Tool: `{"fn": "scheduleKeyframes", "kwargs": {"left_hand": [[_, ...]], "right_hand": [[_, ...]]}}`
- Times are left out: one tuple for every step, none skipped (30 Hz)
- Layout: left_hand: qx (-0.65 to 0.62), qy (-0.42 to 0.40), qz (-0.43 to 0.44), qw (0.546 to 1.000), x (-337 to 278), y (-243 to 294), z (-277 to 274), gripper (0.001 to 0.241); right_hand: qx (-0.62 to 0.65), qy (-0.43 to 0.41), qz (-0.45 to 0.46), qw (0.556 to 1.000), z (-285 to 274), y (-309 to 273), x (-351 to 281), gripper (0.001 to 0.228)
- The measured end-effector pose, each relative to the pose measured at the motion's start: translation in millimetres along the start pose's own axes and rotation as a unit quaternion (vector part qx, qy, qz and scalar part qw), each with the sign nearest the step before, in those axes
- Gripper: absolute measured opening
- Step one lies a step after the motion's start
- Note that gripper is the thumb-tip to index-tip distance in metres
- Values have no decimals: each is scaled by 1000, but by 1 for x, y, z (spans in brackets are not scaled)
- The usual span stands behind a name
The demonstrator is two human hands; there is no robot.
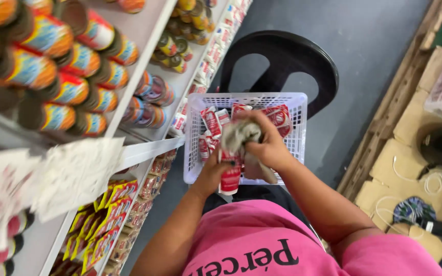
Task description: Wiping soy sauce packets with a cloth and placing them onto a grocery shelf.
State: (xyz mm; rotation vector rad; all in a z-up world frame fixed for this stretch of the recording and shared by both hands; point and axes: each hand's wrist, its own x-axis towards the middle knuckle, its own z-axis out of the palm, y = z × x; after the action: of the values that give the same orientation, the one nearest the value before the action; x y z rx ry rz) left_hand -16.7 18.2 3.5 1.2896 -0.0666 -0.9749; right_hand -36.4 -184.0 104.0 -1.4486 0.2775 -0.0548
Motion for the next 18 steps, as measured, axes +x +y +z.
{"fn": "scheduleKeyframes", "kwargs": {"left_hand": [[0, 5, 11, 1000, -2, -19, -13, 80], [-171, 16, -18, 985, -3, -37, -26, 70], [-335, 20, -47, 941, 0, -54, -41, 60], [-334, 18, -37, 942, -16, -21, -37, 60], [-398, 18, -63, 915, -37, 8, -28, 51], [-460, 17, -89, 883, -57, 36, -20, 43], [-464, 16, -82, 882, -71, 25, -37, 43], [-582, -95, -120, 798, -84, 13, -55, 49], [-678, -206, -151, 689, -94, 4, -75, 59], [-678, -210, -141, 690, -112, 36, -65, 59], [-617, -95, -109, 774, -134, 65, -53, 61], [-542, 24, -76, 837, -155, 94, -42, 65], [-547, 27, -68, 834, -160, 79, -47, 65], [-536, 24, -51, 842, -164, 64, -51, 64], [-527, 22, -36, 849, -170, 48, -53, 64], [-533, 25, -30, 845, -175, 30, -59, 64], [-513, 18, -9, 858, -175, 14, -66, 64], [-493, 12, 12, 870, -175, -2, -72, 66]], "right_hand": [[-2, -8, -8, 1000, 9, -4, -8, 78], [-19, 47, -75, 996, 18, -8, -16, 80], [-34, 106, -143, 983, 26, -11, -23, 83], [-34, 101, -153, 982, 45, -15, -30, 83], [-82, 58, -241, 965, 60, -20, -42, 70], [-128, 13, -326, 937, 76, -24, -54, 59], [-130, 7, -330, 935, 97, -20, -70, 59], [-282, -78, -387, 875, 118, -15, -86, 45], [-423, -159, -434, 780, 139, -11, -97, 37], [-423, -164, -442, 774, 147, -11, -102, 37], [-388, -200, -448, 780, 155, -10, -111, 41], [-352, -235, -452, 785, 162, -9, -120, 46], [-350, -244, -456, 781, 168, 1, -110, 46], [-418, -217, -461, 752, 175, 12, -100, 46], [-484, -189, -463, 719, 180, 23, -92, 49], [-482, -197, -465, 716, 184, 16, -88, 49], [-472, -165, -424, 755, 188, 10, -79, 50], [-461, -132, -382, 790, 193, 2, -69, 53]]}}
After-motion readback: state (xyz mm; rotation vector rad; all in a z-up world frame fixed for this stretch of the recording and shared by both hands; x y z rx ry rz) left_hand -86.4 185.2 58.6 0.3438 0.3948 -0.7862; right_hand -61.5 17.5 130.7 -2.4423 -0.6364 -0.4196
